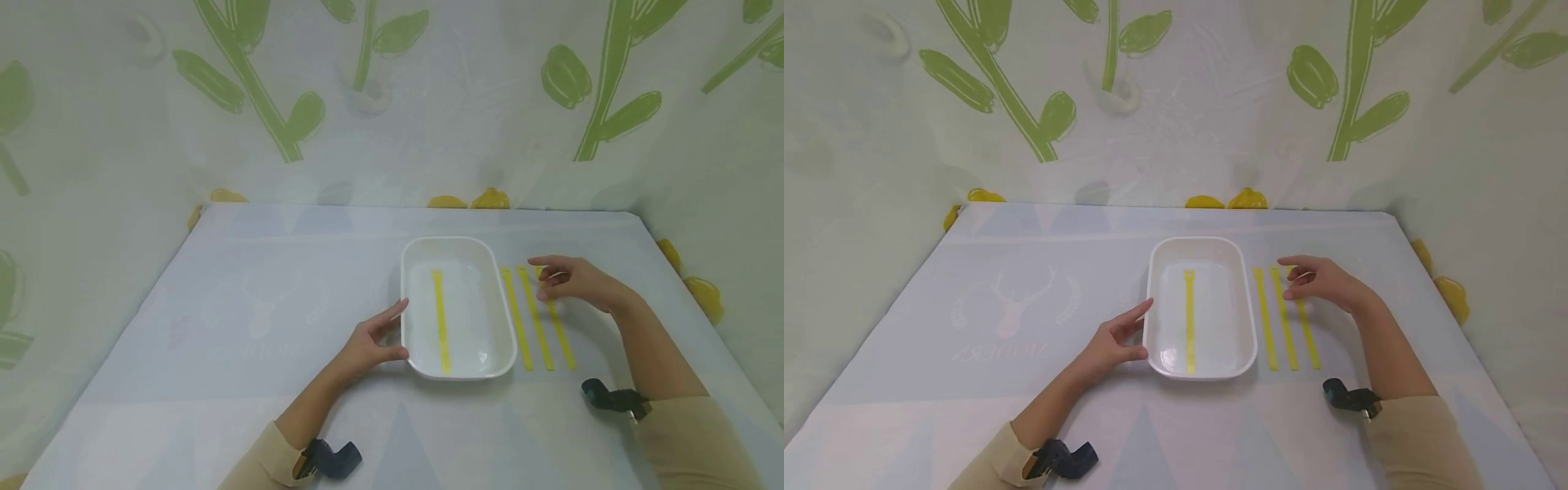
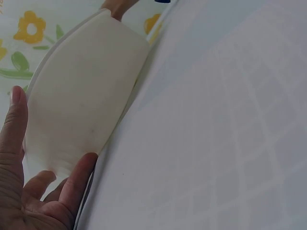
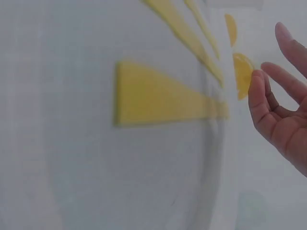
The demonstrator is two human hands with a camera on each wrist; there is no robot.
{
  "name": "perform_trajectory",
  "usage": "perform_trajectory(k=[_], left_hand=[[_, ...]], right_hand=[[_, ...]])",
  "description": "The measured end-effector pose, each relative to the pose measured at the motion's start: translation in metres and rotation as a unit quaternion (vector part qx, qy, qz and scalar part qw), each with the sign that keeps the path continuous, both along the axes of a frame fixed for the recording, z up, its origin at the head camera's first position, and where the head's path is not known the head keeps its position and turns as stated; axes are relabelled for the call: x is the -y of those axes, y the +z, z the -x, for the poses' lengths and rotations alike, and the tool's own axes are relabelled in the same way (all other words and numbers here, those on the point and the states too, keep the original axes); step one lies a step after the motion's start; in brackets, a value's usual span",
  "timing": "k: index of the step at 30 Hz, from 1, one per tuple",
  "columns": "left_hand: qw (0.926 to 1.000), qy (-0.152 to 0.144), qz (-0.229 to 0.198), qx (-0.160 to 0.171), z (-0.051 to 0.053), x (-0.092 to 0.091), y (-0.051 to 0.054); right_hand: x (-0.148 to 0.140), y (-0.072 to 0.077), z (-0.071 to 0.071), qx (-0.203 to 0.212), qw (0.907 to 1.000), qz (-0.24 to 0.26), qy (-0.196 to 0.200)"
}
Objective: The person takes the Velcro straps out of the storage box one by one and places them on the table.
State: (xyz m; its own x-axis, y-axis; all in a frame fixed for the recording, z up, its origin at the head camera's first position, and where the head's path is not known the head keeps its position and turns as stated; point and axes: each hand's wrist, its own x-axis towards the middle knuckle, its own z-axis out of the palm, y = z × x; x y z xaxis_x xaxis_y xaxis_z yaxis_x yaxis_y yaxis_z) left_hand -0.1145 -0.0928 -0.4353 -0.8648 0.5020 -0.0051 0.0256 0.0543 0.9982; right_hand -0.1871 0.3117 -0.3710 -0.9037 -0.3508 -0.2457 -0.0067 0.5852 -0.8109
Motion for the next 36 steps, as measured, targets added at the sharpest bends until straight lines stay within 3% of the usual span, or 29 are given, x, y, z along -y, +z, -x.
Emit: perform_trajectory(k=[8, 17, 24, 36], left_hand=[[1.0000, 0.003, 0.001, 0.002, 0.000, 0.000, 0.000], [1.0000, 0.002, 0.000, 0.004, -0.001, -0.001, 0.002], [1.0000, 0.001, -0.004, -0.003, -0.002, 0.000, 0.003], [1.0000, -0.002, -0.005, 0.000, -0.001, 0.000, 0.000]], right_hand=[[0.012, 0.012, 0.006, 0.021, 0.9997, 0.006, 0.005], [0.030, 0.030, 0.009, 0.004, 0.9994, 0.018, 0.027], [0.046, 0.051, 0.017, -0.007, 0.9987, -0.020, 0.045], [0.080, 0.067, 0.031, 0.006, 0.9986, 0.011, 0.051]])
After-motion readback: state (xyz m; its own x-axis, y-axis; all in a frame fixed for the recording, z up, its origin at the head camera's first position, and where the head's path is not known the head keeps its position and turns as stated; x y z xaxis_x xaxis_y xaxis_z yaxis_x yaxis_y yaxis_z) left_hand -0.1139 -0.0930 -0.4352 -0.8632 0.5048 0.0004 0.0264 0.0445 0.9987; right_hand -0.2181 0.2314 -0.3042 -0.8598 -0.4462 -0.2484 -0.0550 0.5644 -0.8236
